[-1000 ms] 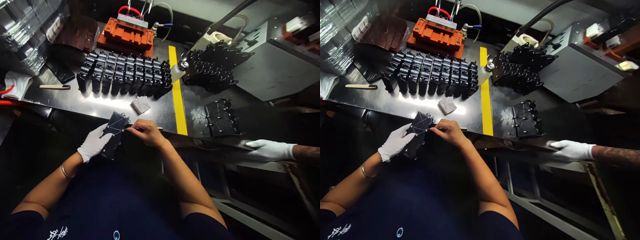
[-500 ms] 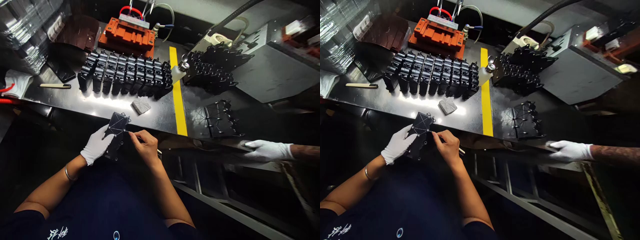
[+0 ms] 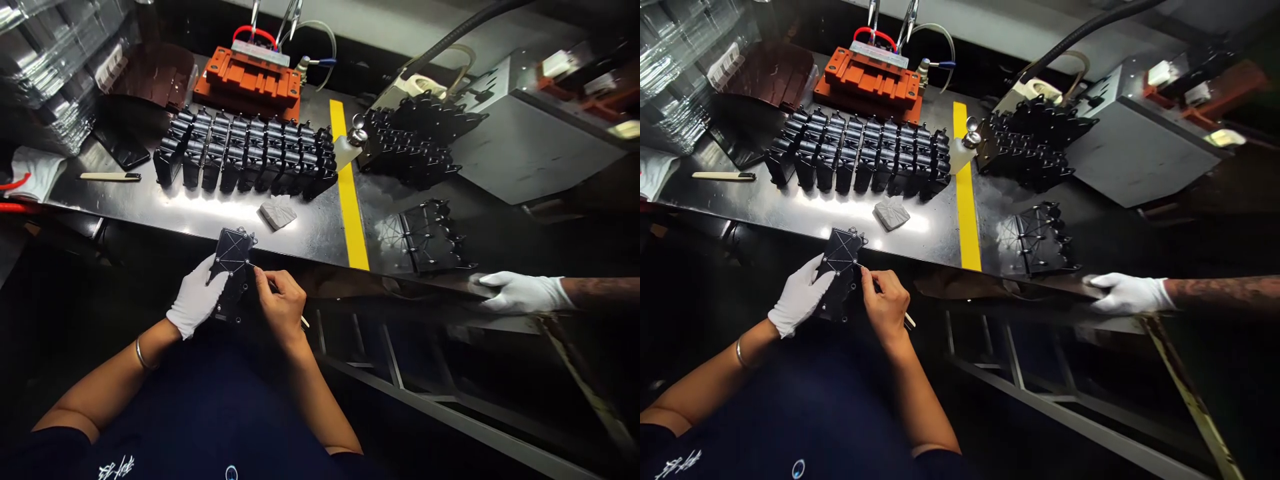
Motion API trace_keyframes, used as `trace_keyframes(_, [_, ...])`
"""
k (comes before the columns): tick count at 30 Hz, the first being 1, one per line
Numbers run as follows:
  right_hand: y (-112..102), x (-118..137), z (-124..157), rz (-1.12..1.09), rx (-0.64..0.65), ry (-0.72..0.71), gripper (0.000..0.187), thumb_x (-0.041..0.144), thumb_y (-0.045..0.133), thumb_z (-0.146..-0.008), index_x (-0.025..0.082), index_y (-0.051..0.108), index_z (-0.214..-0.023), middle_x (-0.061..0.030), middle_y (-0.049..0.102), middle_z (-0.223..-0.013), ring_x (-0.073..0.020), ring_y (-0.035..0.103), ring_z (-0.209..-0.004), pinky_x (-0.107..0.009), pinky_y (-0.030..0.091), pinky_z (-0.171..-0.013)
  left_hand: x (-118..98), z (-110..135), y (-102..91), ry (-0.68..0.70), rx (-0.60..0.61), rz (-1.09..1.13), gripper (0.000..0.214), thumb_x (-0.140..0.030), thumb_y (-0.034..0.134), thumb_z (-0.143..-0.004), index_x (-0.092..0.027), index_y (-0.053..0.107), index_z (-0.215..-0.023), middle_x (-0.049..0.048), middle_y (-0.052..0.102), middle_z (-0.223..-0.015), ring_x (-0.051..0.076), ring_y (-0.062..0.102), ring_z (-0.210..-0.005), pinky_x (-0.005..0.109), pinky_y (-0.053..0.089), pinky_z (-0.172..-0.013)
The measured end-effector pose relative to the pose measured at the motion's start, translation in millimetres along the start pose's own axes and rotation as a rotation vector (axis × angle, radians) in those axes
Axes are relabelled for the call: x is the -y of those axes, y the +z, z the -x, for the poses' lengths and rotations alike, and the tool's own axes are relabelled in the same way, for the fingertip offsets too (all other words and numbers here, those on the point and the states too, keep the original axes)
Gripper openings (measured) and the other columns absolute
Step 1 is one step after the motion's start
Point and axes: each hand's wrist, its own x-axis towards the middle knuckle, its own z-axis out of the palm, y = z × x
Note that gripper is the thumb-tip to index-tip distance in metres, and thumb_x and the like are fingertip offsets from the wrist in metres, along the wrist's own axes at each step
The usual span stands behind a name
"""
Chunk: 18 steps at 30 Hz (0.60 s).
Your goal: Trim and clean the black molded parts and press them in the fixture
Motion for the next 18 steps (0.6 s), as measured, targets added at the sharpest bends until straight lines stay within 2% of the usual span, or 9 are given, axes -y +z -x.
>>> trace_keyframes(3, [0.5,1.4,2.2,-0.105,0.079,0.063,0.028,0.033,0.058,-0.087,0.018,0.063,-0.065,-0.0013,0.061,-0.062,-0.0114,0.054,-0.058,-0.025,0.041,-0.058,2.3,-0.9,-1.0,0.019,-0.014,-0.004,0.049,-0.036,0.059,-0.083,-0.020,0.056,-0.129,0.0047,0.073,-0.091,0.019,0.068,-0.080,0.028,0.056,-0.072])
trace_keyframes(5, [-4.6,-0.4,-3.3,-0.227,0.127,0.137,0.028,0.037,0.060,-0.086,0.018,0.063,-0.066,-0.0007,0.060,-0.062,-0.0111,0.053,-0.058,-0.025,0.041,-0.057,-0.3,-0.8,-6.8,0.028,0.034,-0.006,0.049,-0.036,0.059,-0.083,-0.020,0.056,-0.129,0.0055,0.073,-0.097,0.020,0.068,-0.085,0.030,0.055,-0.076])
trace_keyframes(8, [-18.7,-5.8,-20.4,-0.364,0.104,0.289,0.027,0.044,0.068,-0.077,0.017,0.067,-0.079,-0.0016,0.063,-0.073,-0.0103,0.050,-0.059,-0.025,0.041,-0.056,-12.4,3.2,-24.0,0.025,0.253,-0.049,0.047,-0.032,0.064,-0.079,-0.021,0.061,-0.125,0.0048,0.072,-0.102,0.022,0.067,-0.093,0.031,0.054,-0.082])
trace_keyframes(9, [-23.2,-7.6,-26.2,-0.407,0.151,0.344,0.031,0.045,0.072,-0.071,0.017,0.068,-0.084,-0.0024,0.065,-0.078,-0.0101,0.050,-0.059,-0.025,0.041,-0.056,-17.9,5.2,-31.2,0.006,0.350,-0.065,0.046,-0.029,0.066,-0.077,-0.022,0.063,-0.122,0.0045,0.072,-0.102,0.022,0.066,-0.094,0.031,0.054,-0.082])
trace_keyframes(11, [-29.0,-10.6,-34.3,-0.530,0.429,0.462,0.040,0.045,0.078,-0.062,0.016,0.069,-0.087,-0.0031,0.067,-0.079,-0.0099,0.050,-0.058,-0.025,0.041,-0.055,-28.1,8.3,-46.2,-0.076,0.532,-0.075,0.045,-0.025,0.069,-0.075,-0.021,0.065,-0.119,0.0044,0.073,-0.097,0.020,0.067,-0.086,0.028,0.054,-0.074])
trace_keyframes(13, [-29.4,-13.1,-35.6,-0.674,0.769,0.579,0.038,0.045,0.079,-0.058,0.014,0.069,-0.076,-0.0012,0.063,-0.065,-0.0095,0.050,-0.053,-0.023,0.039,-0.051,-33.6,7.0,-60.4,-0.203,0.634,-0.029,0.045,-0.022,0.071,-0.073,-0.019,0.066,-0.118,0.0035,0.073,-0.084,0.015,0.065,-0.067,0.023,0.052,-0.060])
trace_keyframes(14, [-27.9,-14.3,-33.9,-0.744,0.860,0.634,0.037,0.046,0.079,-0.058,0.013,0.068,-0.070,0.0003,0.059,-0.058,-0.0088,0.048,-0.050,-0.022,0.037,-0.048,-33.6,4.4,-66.6,-0.250,0.615,0.036,0.043,-0.022,0.071,-0.074,-0.018,0.066,-0.117,0.0017,0.071,-0.075,0.011,0.060,-0.056,0.019,0.048,-0.051])
trace_keyframes(15, [-26.0,-15.7,-31.1,-0.812,0.872,0.683,0.037,0.047,0.078,-0.057,0.013,0.066,-0.066,0.0019,0.055,-0.053,-0.0076,0.045,-0.046,-0.021,0.034,-0.045,-31.6,0.7,-71.7,-0.269,0.544,0.136,0.041,-0.023,0.070,-0.075,-0.018,0.067,-0.115,-0.0005,0.069,-0.068,0.007,0.055,-0.047,0.016,0.044,-0.045])
trace_keyframes(18, [-20.4,-19.2,-20.7,-0.978,0.624,0.734,0.039,0.050,0.076,-0.058,0.014,0.064,-0.065,0.0042,0.049,-0.049,-0.0053,0.037,-0.042,-0.020,0.026,-0.040,-16.8,-10.1,-77.1,-0.181,0.170,0.482,0.039,-0.019,0.071,-0.073,-0.021,0.066,-0.112,-0.0032,0.068,-0.071,0.003,0.054,-0.047,0.012,0.043,-0.044])
